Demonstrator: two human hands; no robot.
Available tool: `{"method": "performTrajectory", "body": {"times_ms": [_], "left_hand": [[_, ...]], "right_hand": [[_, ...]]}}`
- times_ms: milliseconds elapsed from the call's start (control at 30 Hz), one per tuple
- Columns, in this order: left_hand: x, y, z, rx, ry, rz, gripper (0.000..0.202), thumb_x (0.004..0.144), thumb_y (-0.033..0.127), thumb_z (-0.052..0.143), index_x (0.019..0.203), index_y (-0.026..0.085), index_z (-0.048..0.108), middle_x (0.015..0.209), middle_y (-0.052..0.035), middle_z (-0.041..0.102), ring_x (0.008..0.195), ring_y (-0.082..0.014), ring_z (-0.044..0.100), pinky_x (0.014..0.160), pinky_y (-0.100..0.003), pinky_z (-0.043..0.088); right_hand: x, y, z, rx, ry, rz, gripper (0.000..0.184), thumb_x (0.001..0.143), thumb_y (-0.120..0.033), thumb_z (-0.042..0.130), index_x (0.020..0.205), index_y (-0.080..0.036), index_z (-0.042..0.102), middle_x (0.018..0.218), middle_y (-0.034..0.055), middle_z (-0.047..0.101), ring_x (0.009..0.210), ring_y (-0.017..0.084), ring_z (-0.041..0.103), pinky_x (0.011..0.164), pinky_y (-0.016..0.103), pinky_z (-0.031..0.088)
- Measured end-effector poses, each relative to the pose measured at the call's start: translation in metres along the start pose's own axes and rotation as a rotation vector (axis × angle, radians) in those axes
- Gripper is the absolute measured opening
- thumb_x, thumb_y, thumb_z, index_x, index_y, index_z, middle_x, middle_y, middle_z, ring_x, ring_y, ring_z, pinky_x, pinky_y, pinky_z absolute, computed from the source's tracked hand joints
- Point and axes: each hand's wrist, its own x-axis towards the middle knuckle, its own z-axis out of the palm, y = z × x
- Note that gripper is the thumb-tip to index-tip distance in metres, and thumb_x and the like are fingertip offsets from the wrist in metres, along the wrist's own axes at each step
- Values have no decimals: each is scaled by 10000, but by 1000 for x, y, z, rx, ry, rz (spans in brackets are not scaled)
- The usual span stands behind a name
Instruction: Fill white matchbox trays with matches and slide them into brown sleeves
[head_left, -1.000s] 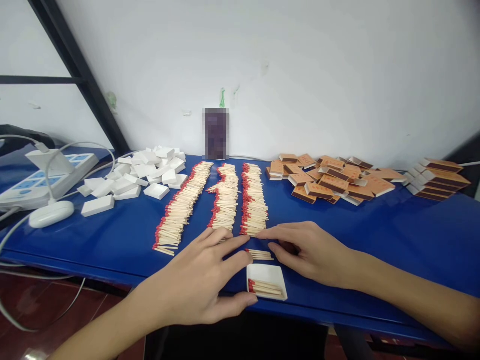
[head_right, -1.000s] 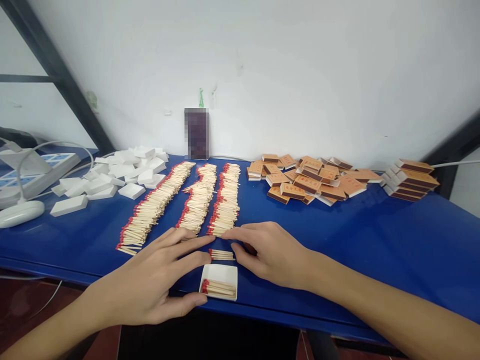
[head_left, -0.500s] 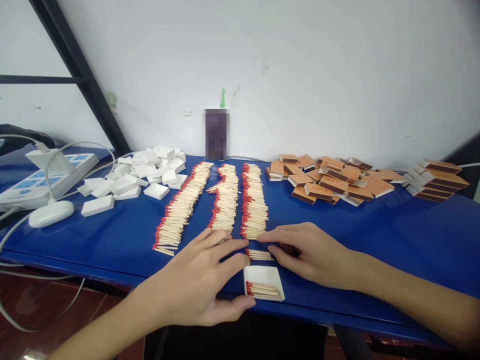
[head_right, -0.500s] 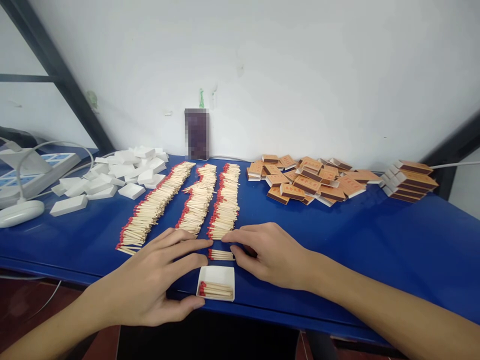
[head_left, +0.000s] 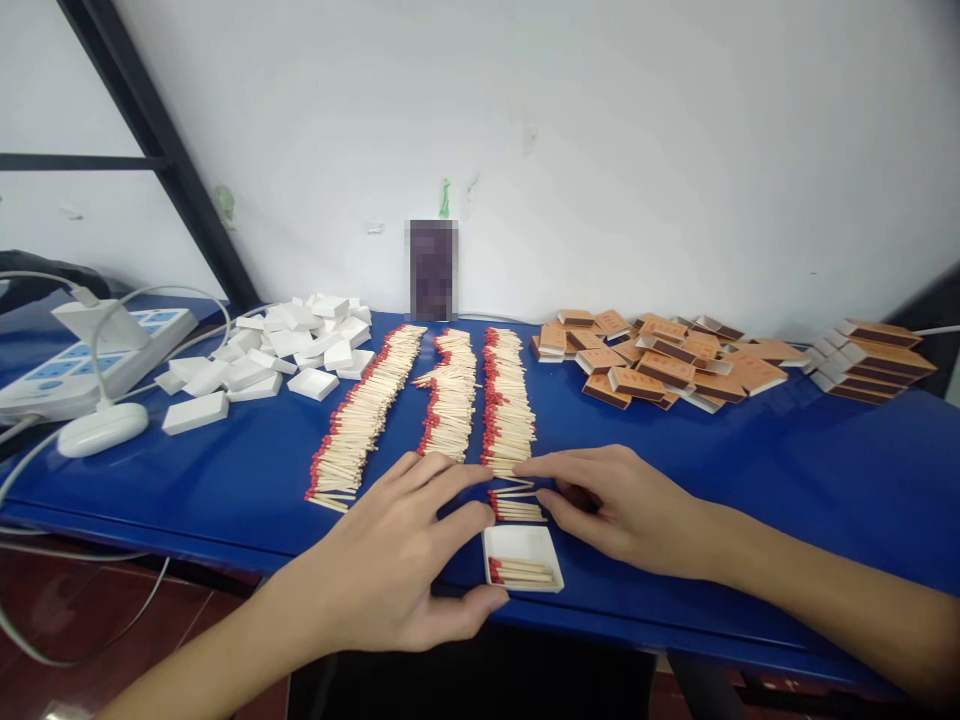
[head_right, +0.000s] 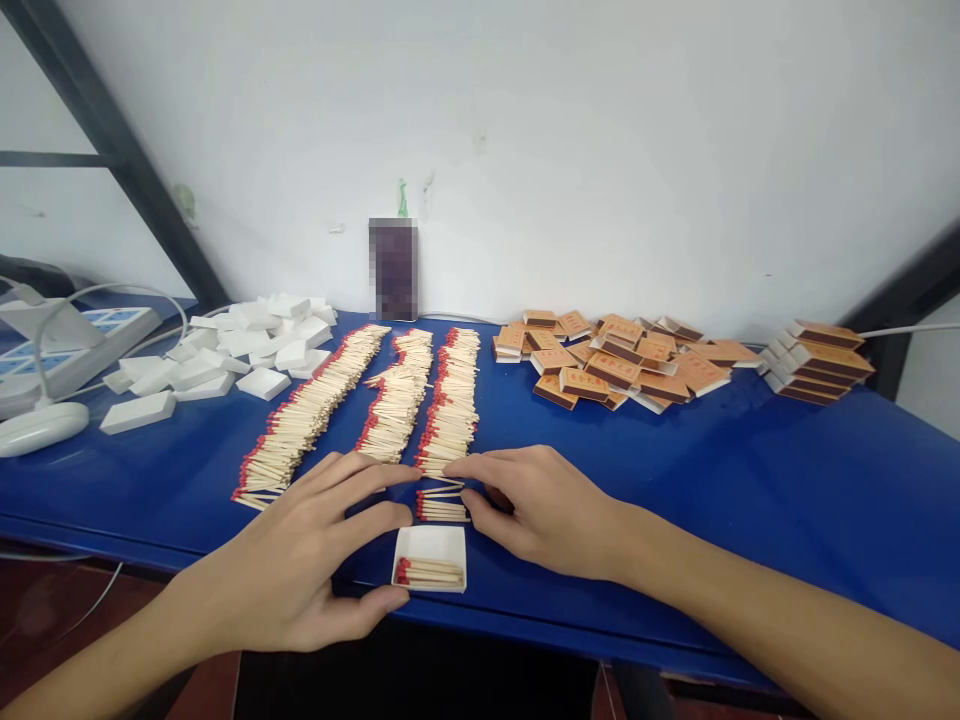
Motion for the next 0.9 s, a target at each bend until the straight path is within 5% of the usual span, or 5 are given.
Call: {"method": "performTrajectory", "body": {"times_ms": [633,900], "left_hand": [[0,-1,0,-6,-18,8,294,893,400,631,1095,187,641,1256,-101,635,1114,-302,580,974,-476,462],[1,0,-1,-29,-20,-16,301,915,388,603,1126,179,643,1221,-115,629,1126,-282,572,995,-443,463]], "right_hand": [[0,-1,-2,35,-84,-14,248,982,-192,481,1018,-161,724,758,30,691,598,112,594,558,221,411],[0,-1,-1,-10,21,17,261,955,-183,501,1090,-147,722,699,14,694,515,109,553,512,223,397]]}}
